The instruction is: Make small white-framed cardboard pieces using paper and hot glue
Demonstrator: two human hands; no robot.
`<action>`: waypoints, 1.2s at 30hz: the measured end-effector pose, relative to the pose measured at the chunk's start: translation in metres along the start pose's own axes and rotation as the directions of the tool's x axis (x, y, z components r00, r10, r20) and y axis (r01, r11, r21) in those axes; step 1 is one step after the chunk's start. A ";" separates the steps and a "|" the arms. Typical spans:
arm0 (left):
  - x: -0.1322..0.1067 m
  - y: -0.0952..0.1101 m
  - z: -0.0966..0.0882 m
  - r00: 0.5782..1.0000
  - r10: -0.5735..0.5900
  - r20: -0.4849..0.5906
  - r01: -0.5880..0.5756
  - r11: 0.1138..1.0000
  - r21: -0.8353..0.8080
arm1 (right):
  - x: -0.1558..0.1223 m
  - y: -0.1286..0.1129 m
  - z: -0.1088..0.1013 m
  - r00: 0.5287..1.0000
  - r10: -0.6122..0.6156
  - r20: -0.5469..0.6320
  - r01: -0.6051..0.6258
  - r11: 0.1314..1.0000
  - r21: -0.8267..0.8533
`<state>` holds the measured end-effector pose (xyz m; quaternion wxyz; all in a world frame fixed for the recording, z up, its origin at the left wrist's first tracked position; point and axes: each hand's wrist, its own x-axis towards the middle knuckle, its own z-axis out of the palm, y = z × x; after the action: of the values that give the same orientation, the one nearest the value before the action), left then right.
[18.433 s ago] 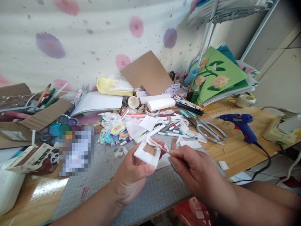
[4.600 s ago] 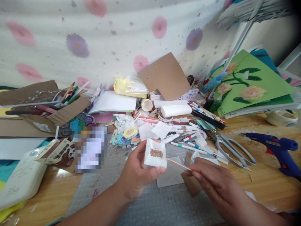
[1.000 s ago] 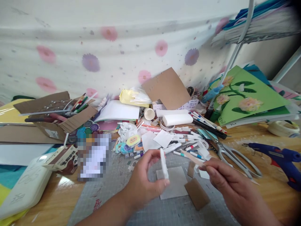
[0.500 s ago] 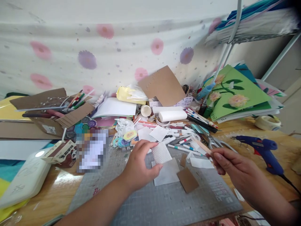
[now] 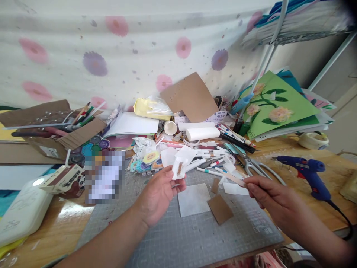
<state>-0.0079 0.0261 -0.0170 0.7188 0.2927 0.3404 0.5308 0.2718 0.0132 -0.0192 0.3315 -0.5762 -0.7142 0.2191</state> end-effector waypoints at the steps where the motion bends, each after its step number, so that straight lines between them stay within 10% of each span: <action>1: 0.001 0.002 0.001 0.999 -0.031 -0.022 0.030 0.999 -0.043 | 0.000 -0.001 0.000 1.000 0.000 0.003 0.000 1.000 -0.003; 18: 0.008 0.016 -0.007 0.970 -0.157 0.186 0.183 0.973 -0.138 | 0.008 0.012 0.005 0.994 0.022 0.106 -0.013 0.996 -0.089; 36: 0.021 0.017 -0.019 0.965 0.096 -0.243 0.023 0.894 0.448 | 0.001 -0.008 -0.011 0.989 -0.097 0.114 0.102 0.994 -0.036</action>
<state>-0.0286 0.0517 -0.0192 0.5714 0.3847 0.5385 0.4853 0.2742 0.0117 -0.0053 0.2892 -0.5334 -0.7639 0.2196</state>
